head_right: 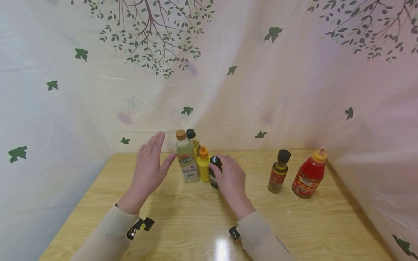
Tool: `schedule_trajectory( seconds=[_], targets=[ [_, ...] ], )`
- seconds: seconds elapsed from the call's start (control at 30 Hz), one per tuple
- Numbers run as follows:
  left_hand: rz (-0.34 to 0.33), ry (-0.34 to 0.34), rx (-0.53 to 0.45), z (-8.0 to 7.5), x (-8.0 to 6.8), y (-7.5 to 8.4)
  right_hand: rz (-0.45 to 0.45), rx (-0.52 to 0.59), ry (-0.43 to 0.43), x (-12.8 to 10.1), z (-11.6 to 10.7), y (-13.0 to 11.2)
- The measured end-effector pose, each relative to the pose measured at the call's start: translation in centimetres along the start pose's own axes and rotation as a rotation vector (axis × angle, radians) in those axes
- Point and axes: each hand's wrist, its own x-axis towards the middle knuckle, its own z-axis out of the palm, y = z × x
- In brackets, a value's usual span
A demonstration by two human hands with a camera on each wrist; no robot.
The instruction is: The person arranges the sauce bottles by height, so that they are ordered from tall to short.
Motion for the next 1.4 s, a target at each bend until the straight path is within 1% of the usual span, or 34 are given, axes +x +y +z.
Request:
schedule_trajectory(
  seconds=[0.17, 0.3, 0.47, 0.63, 0.73, 0.87, 1.1, 1.4],
  targets=[
    [-0.013, 0.007, -0.029, 0.3, 0.9, 0.0, -0.004, -0.003, -0.005, 0.1, -0.1, 0.0],
    [-0.007, 0.030, -0.072, 0.9, 1.7, 0.0, -0.002, 0.005, -0.011, 0.1, -0.2, -0.1],
    [-0.010, 0.043, -0.118, 1.5, 2.7, 0.2, -0.010, 0.011, -0.003, 0.0, -0.1, -0.1],
    [-0.050, 0.029, -0.139, 2.1, 3.6, 0.6, 0.000, 0.004, -0.006, 0.0, 0.0, 0.0],
    [-0.086, 0.018, -0.162, 2.4, 4.0, 0.8, 0.006, 0.003, -0.007, 0.0, 0.1, 0.0],
    [-0.107, 0.025, -0.184, 2.7, 4.4, 1.1, 0.006, 0.005, -0.004, 0.1, 0.1, 0.1],
    [-0.113, 0.060, -0.194, 3.0, 4.7, 1.2, 0.003, 0.014, -0.011, 0.1, 0.2, 0.0],
    [-0.117, 0.077, -0.209, 3.1, 5.0, 1.4, 0.019, 0.011, -0.017, 0.1, 0.1, 0.0]
  ],
)
